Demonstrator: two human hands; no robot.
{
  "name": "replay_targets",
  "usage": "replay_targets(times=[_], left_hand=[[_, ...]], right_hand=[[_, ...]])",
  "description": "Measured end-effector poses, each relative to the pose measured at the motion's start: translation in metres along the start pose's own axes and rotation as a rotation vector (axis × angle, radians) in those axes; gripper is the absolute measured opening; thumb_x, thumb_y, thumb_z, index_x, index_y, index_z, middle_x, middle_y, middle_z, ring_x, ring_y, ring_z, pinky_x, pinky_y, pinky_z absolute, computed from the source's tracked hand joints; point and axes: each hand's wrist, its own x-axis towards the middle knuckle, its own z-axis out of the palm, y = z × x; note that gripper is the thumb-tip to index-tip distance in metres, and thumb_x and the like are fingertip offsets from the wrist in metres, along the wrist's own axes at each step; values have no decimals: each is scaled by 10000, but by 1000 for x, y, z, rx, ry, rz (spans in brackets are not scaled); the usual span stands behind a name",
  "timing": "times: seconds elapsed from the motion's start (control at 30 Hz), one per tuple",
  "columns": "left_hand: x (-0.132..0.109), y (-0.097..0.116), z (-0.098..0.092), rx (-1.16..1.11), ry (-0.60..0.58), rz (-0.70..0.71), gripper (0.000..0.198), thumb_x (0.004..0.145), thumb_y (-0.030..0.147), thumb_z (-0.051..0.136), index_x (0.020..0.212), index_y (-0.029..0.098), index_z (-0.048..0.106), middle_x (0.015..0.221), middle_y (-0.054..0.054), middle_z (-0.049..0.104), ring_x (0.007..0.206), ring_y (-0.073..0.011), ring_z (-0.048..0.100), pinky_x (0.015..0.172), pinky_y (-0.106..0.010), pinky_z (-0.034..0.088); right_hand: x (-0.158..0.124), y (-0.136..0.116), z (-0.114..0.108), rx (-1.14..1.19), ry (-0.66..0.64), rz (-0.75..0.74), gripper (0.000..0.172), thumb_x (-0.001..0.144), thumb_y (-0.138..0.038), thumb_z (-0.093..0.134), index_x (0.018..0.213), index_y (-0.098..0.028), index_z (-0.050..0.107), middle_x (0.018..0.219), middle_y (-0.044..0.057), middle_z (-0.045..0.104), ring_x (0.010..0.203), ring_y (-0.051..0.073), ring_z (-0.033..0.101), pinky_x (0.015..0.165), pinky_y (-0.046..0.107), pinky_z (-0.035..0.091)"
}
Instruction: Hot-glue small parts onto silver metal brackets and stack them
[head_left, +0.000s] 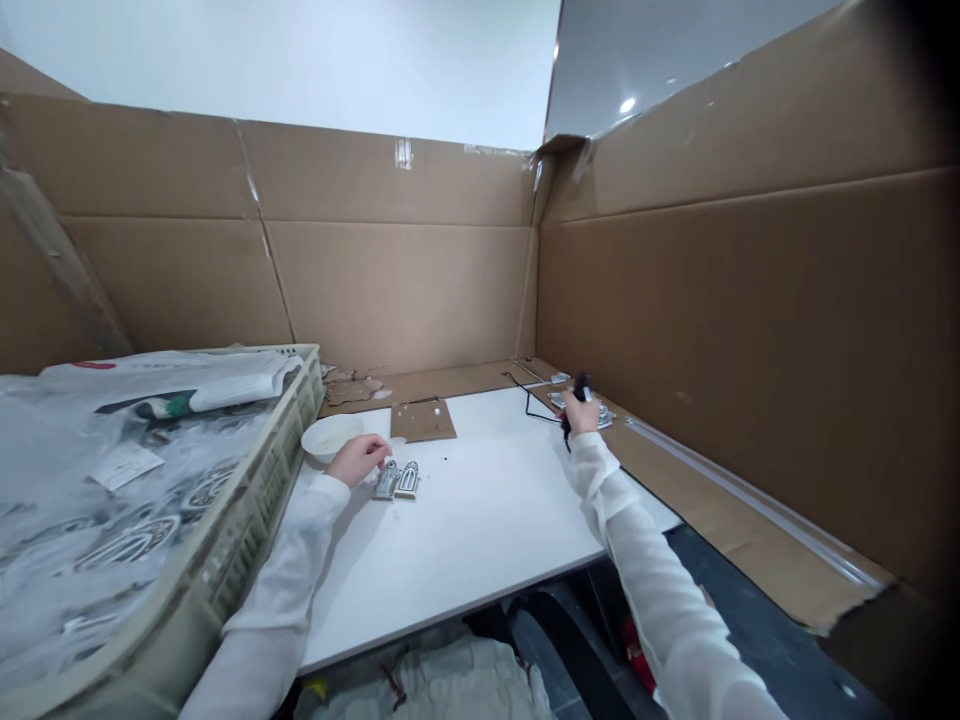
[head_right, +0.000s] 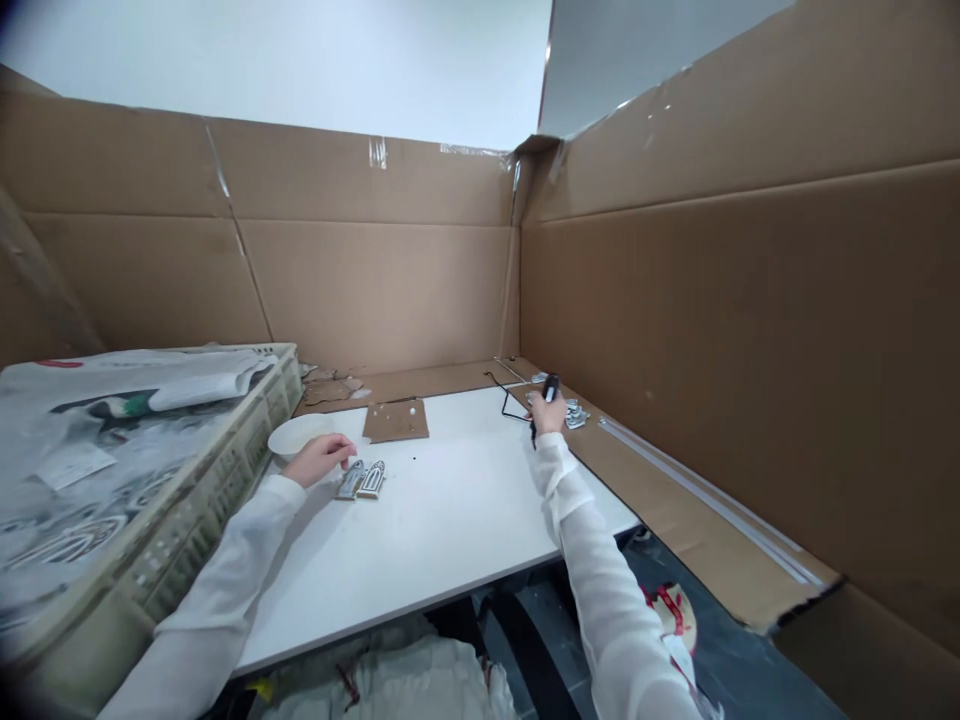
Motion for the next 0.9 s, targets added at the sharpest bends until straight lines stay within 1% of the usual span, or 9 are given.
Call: replay_targets(times=[0.03, 0.2, 0.3, 0.4, 0.53, 0.7, 0.77, 0.83, 0.9], left_hand=[[0, 1, 2, -28, -25, -4, 241, 694, 379, 458, 664, 164, 565, 530, -15, 583, 524, -156, 506, 551, -261, 370], [-1, 4, 10, -248, -91, 10, 253, 665, 420, 498, 649, 170, 531, 503, 13, 545, 487, -127, 460, 501, -238, 344], [0, 5, 18, -333, -49, -1, 256, 654, 423, 517, 651, 167, 525, 514, 16, 546, 497, -124, 468, 502, -232, 349], [1, 6, 25, -402, 53, -13, 256, 663, 412, 514, 674, 158, 542, 548, 7, 561, 515, -123, 481, 519, -232, 362], [0, 8, 31, -439, 132, -22, 296, 677, 425, 523, 736, 141, 581, 606, -11, 596, 519, -119, 478, 521, -233, 362], [-2, 14, 35, -428, 57, -11, 376, 693, 475, 506, 812, 128, 590, 726, -71, 650, 651, -162, 554, 634, -265, 418], [-4, 14, 31, -317, 5, 5, 421, 718, 499, 452, 864, 129, 588, 778, -88, 650, 692, -180, 567, 667, -283, 424], [-8, 13, 24, -66, 0, 11, 459, 708, 517, 451, 926, 136, 587, 843, -98, 636, 748, -204, 570, 708, -306, 417], [-14, 11, 14, 235, 4, -59, 530, 606, 544, 558, 955, 146, 586, 905, -113, 612, 820, -250, 561, 738, -334, 403]], right_hand=[[-17, -7, 10, 48, -96, -15, 170, 684, -286, 555, 758, -133, 553, 423, -28, 467, 357, 127, 477, 367, 225, 370], [-120, -47, 67, 138, -942, -262, 261, 672, -412, 601, 727, -162, 551, 509, -29, 498, 396, 92, 465, 372, 203, 349], [-165, -62, 89, 118, -1140, -294, 258, 681, -417, 594, 658, -167, 533, 460, -49, 444, 365, 75, 416, 368, 201, 323], [-182, -62, 97, 165, -1094, -293, 233, 688, -393, 584, 668, -164, 545, 450, -53, 436, 374, 71, 400, 386, 202, 321], [-178, -45, 100, 198, -959, -236, 266, 709, -427, 559, 734, -162, 564, 462, -42, 461, 417, 85, 421, 418, 204, 343], [-172, -29, 107, 203, -1025, -140, 305, 720, -464, 542, 682, -161, 542, 485, -27, 473, 412, 80, 410, 404, 204, 336], [-171, -31, 106, 187, -1024, -151, 288, 719, -443, 544, 667, -159, 542, 494, -22, 476, 421, 82, 413, 401, 202, 332], [-170, -35, 103, 168, -995, -168, 267, 719, -419, 540, 647, -162, 539, 494, -21, 474, 431, 83, 416, 406, 203, 334], [-168, -40, 97, 163, -958, -181, 255, 718, -407, 537, 629, -168, 530, 490, -25, 466, 435, 85, 415, 413, 205, 340]])
